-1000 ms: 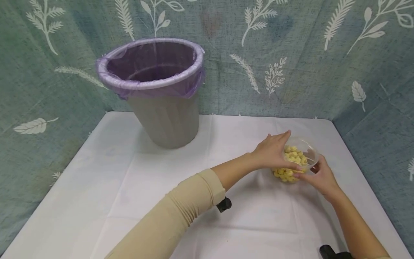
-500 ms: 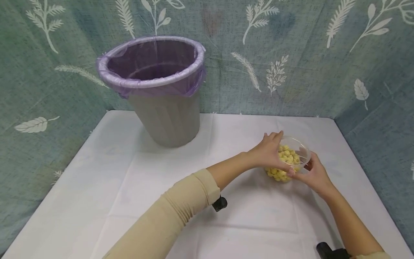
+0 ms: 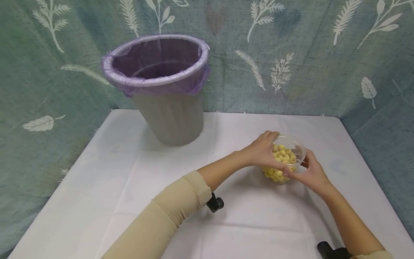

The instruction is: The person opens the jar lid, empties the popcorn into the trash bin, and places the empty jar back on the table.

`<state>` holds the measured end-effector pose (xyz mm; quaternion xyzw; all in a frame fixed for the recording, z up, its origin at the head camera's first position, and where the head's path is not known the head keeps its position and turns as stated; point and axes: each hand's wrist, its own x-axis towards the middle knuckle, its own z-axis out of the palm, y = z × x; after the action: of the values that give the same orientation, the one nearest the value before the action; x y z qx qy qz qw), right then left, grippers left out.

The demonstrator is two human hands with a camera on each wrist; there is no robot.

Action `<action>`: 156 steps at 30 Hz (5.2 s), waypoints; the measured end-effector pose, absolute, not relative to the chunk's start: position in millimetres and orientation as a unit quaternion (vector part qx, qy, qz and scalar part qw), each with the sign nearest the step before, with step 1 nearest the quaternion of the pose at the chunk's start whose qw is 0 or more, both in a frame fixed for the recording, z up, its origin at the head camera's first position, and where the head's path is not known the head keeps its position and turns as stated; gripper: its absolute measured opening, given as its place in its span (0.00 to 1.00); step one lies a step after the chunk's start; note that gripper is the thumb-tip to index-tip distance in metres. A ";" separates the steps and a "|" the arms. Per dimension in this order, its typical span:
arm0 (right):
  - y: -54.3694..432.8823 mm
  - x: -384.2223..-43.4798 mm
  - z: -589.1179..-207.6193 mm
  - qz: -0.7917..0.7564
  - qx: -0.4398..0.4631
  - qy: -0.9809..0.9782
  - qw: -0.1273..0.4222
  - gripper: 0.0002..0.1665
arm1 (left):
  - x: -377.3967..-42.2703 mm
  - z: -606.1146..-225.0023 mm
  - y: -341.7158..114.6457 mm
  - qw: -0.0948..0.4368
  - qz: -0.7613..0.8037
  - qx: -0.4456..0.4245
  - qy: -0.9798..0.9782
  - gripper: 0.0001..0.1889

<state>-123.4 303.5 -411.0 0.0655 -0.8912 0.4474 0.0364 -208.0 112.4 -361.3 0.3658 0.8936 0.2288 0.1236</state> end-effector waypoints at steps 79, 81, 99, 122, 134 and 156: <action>203.8 -129.4 -375.4 0.661 0.316 -0.681 0.007 0.66 | -158.2 -311.8 -79.3 0.040 0.501 0.361 0.785 0.63; 202.8 -128.8 -375.8 0.656 0.318 -0.685 -0.001 0.66 | -155.3 -316.2 -80.9 0.030 0.512 0.357 0.781 0.64; 189.4 -127.8 -385.1 0.705 0.342 -0.621 -0.012 0.62 | -134.8 -329.6 -77.9 -0.032 0.576 0.301 0.760 0.60; 185.2 -121.3 -384.8 0.669 0.319 -0.670 -0.032 0.70 | -130.9 -331.5 -83.9 -0.001 0.614 0.362 0.701 0.63; 182.8 -119.5 -382.0 0.670 0.326 -0.666 -0.032 0.69 | -138.1 -338.5 -82.3 -0.028 0.632 0.399 0.664 0.64; 178.7 -123.1 -395.5 0.667 0.363 -0.651 0.027 0.71 | -138.3 -343.6 -77.4 -0.041 0.628 0.371 0.683 0.61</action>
<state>-123.1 178.7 -395.5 0.3625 -0.6507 0.6667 0.0266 -138.3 -77.4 -343.6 0.3708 0.6833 0.6276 -0.0413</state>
